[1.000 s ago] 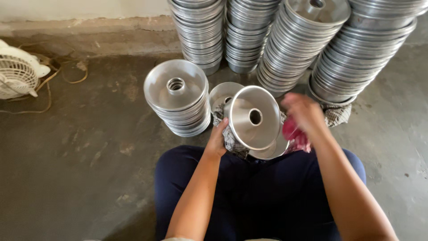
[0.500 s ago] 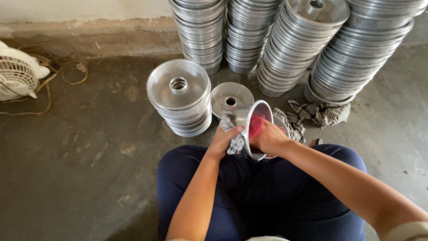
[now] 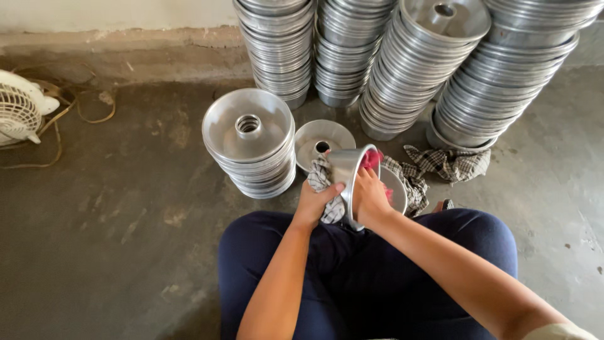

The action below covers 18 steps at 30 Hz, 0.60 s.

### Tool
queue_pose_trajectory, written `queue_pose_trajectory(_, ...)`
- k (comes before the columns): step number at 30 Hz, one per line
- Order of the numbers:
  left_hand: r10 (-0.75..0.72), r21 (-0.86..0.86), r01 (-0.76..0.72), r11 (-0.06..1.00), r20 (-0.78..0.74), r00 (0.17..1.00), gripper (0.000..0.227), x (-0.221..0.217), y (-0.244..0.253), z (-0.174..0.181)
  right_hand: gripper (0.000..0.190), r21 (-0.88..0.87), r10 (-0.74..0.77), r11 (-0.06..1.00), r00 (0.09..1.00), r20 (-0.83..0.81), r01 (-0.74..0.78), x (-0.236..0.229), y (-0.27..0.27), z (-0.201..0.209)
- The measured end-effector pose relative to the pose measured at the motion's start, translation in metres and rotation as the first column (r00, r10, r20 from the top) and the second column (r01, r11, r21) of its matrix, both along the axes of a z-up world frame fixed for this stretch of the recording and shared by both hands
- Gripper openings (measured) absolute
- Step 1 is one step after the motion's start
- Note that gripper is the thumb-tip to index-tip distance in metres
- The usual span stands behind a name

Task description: The person sits on the floor and wipes the interior and exterior surfaces of metal funnel-shaped parts using a red cloth. They handle the parts one at a time, rotating them to clean different areas, and place the cleaned parts into a stack.

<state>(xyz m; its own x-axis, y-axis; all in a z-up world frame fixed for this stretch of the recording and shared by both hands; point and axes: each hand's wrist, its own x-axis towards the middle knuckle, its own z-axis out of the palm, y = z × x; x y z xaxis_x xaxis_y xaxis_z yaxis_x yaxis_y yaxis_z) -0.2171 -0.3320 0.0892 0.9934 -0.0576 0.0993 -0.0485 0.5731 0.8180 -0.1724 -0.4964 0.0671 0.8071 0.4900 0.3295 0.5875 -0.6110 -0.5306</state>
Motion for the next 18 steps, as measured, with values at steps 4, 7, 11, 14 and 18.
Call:
queue_pose_trajectory(4, -0.048, 0.14, 0.029, 0.99, 0.138, 0.989, 0.092, -0.012, 0.003, 0.008, 0.036, 0.423, 0.4, 0.879, 0.822, -0.405, -0.219, 0.056, -0.01, -0.016)
queue_pose_trajectory(7, -0.049, 0.1, 0.033, 0.994, 0.164, 0.985, 0.09, -0.015, 0.007, 0.012, 0.039, 0.383, 0.252, 0.884, 0.416, -0.874, 0.268, 0.062, -0.029, -0.024)
queue_pose_trajectory(11, 0.2, -0.093, -0.187, 0.978, 0.151, 0.968, 0.082, -0.001, 0.014, -0.008, 0.046, 0.193, -0.101, 0.897, 0.609, -0.786, 0.398, 0.016, -0.032, -0.007)
queue_pose_trajectory(14, 0.244, -0.16, -0.254, 0.954, -0.075, 0.967, 0.074, 0.01, 0.02, -0.036, 0.049, -0.03, -0.301, 0.932, 0.725, -0.62, 0.361, -0.026, -0.023, 0.019)
queue_pose_trajectory(18, 0.206, -0.131, -0.219, 0.967, -0.106, 0.973, 0.063, 0.017, 0.009, -0.055, 0.042, 0.442, 0.1, 0.893, 0.923, -0.372, 0.081, -0.049, -0.004, 0.032)
